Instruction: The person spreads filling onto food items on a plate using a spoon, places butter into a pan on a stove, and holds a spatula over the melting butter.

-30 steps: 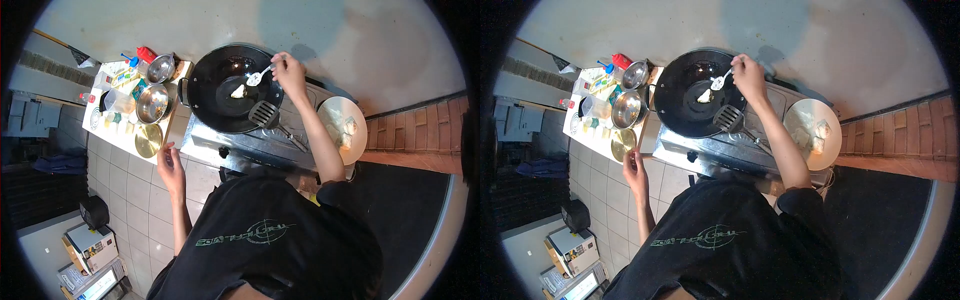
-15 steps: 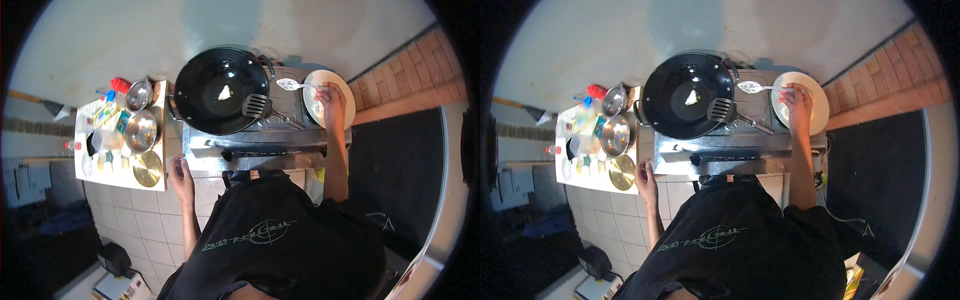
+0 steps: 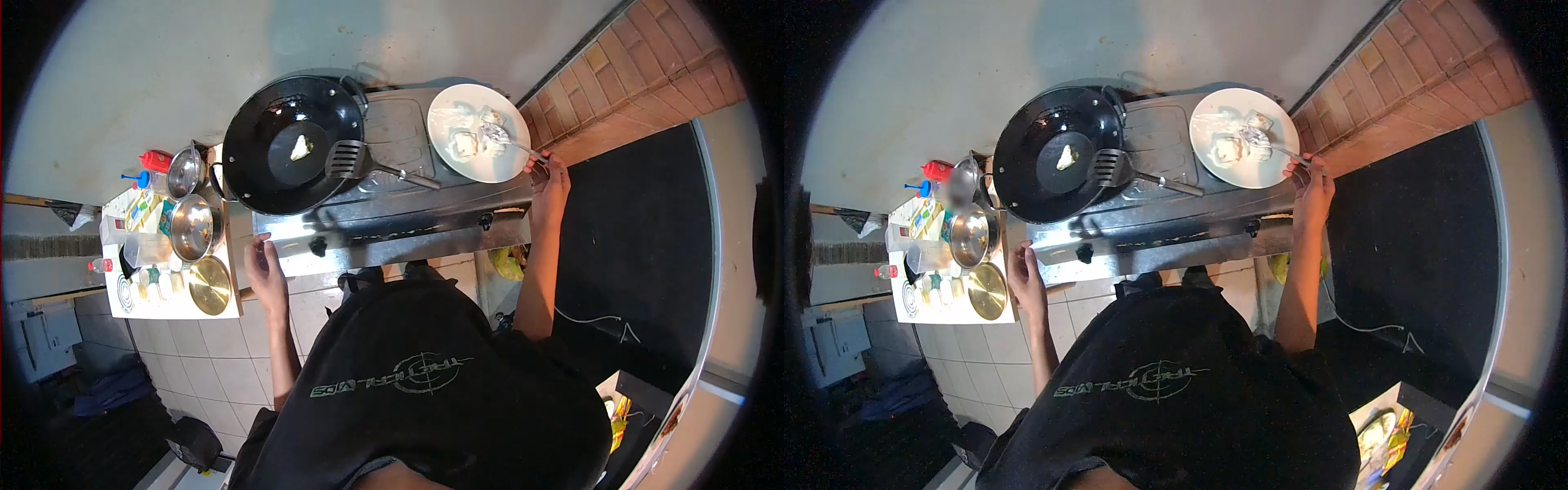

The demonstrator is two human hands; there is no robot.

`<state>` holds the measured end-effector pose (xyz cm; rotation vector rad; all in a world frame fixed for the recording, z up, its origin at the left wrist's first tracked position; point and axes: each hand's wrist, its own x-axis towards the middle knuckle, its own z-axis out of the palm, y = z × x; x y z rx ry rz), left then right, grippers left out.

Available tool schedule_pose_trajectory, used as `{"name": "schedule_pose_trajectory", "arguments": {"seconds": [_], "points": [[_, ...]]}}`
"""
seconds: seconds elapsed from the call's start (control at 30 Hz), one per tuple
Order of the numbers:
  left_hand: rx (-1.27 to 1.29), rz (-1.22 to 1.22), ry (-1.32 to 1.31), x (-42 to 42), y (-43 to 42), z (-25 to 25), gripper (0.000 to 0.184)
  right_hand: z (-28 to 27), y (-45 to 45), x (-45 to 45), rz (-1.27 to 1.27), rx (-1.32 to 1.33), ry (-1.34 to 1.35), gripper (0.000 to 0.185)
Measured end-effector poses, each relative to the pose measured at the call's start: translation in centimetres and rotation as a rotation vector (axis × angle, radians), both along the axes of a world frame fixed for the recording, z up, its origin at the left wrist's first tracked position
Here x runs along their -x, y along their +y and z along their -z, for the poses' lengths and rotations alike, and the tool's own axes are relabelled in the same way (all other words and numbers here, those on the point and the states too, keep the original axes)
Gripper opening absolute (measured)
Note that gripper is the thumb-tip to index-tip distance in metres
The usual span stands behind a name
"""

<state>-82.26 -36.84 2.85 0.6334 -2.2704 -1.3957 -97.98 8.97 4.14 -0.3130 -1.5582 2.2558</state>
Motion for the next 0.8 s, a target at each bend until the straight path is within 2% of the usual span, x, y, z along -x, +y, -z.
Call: {"name": "schedule_pose_trajectory", "arguments": {"seconds": [0.33, 0.5, 0.8], "points": [[-0.111, 0.058, 0.031, 0.3, 10.5, 0.9, 0.016, 3.2, 6.3, 1.3, -0.083, 0.051, -0.044, 0.027], [-0.065, 0.048, 0.027, -0.1, 12.2, 1.2, 0.017, 5.3, 7.8, 3.2, -0.135, 0.085, -0.058, 0.026], [-0.056, 0.02, 0.005, -0.3, 13.3, 0.7, 0.017, 6.9, 6.7, 7.0, -0.256, -0.021, -0.092, 0.02]]}}
